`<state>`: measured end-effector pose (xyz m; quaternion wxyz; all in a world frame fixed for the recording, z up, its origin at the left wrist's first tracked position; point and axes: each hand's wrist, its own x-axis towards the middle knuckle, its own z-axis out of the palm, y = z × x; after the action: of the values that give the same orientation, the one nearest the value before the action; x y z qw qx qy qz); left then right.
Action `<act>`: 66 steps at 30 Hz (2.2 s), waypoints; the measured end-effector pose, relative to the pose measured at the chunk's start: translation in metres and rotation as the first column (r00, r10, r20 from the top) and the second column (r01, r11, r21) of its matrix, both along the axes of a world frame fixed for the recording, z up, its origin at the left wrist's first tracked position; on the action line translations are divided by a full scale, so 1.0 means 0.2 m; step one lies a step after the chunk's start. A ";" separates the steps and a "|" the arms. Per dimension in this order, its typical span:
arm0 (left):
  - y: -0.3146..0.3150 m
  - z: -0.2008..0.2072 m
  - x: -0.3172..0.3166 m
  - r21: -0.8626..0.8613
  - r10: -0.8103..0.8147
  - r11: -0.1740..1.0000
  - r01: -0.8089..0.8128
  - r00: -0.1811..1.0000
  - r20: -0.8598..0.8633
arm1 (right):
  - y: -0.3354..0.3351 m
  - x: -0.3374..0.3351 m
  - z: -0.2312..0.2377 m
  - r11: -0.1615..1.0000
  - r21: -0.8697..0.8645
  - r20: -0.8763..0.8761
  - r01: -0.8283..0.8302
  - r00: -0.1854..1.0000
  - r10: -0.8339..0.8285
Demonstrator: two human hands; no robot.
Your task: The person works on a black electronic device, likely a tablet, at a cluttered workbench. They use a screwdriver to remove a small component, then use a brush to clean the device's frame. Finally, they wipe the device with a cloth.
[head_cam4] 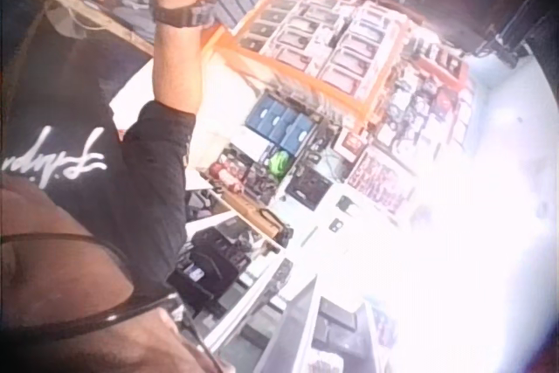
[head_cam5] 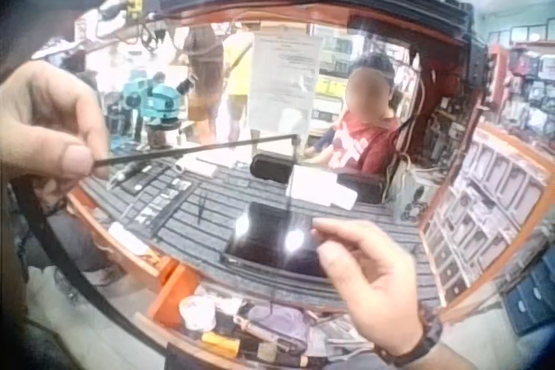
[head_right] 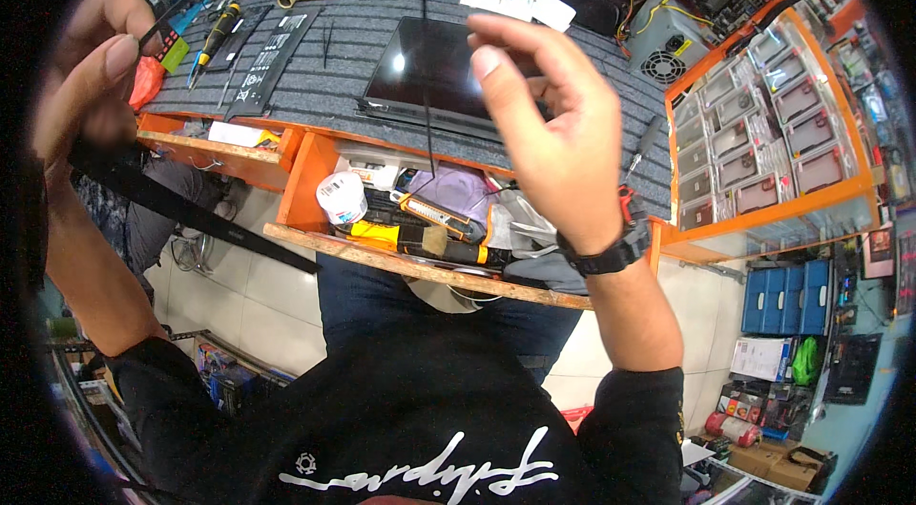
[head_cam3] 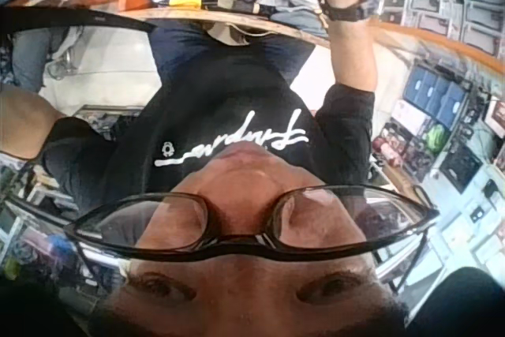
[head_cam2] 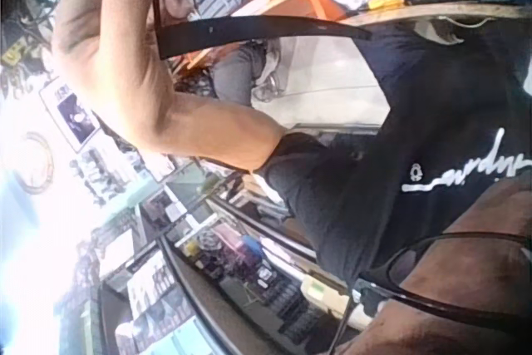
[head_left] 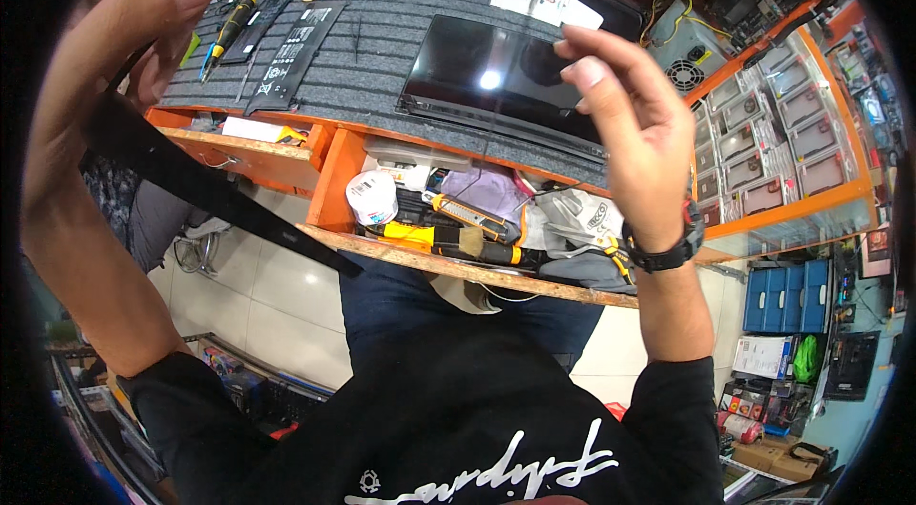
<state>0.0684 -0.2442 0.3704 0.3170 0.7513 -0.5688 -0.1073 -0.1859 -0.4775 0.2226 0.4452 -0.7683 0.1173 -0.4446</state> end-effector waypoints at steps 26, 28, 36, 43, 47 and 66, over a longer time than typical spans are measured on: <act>0.51 -0.19 0.09 -0.291 0.123 0.937 -0.194 0.962 -0.245 | 0.23 0.16 0.35 0.724 -0.663 0.072 0.193 0.978 -0.196; 0.52 -0.25 0.05 -0.258 0.123 0.942 -0.213 0.937 -0.326 | 0.23 0.14 0.44 0.622 -0.766 0.046 0.162 0.979 -0.197; 0.48 -0.20 -0.10 -0.487 0.148 0.865 0.121 0.867 0.477 | 0.37 0.11 0.64 0.480 -0.869 -0.225 -0.122 0.960 -0.165; 0.23 -0.32 -0.14 -0.486 0.070 0.839 0.246 0.836 0.544 | 0.40 0.10 0.64 0.516 -0.839 -0.252 -0.172 0.964 -0.088; 0.25 -0.35 -0.12 -0.517 0.095 0.827 0.222 0.850 0.518 | 0.38 0.08 0.63 0.568 -0.802 -0.269 -0.183 0.960 -0.071; 0.23 -0.30 -0.24 -0.487 0.067 0.837 0.249 0.836 0.545 | 0.39 0.13 0.43 0.725 -0.662 -0.176 -0.192 0.979 0.099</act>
<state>0.0197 -0.1990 0.3113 0.3356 0.6012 -0.6779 0.2577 -0.1595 -0.3991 0.3077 0.1610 -0.9110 -0.0843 -0.3703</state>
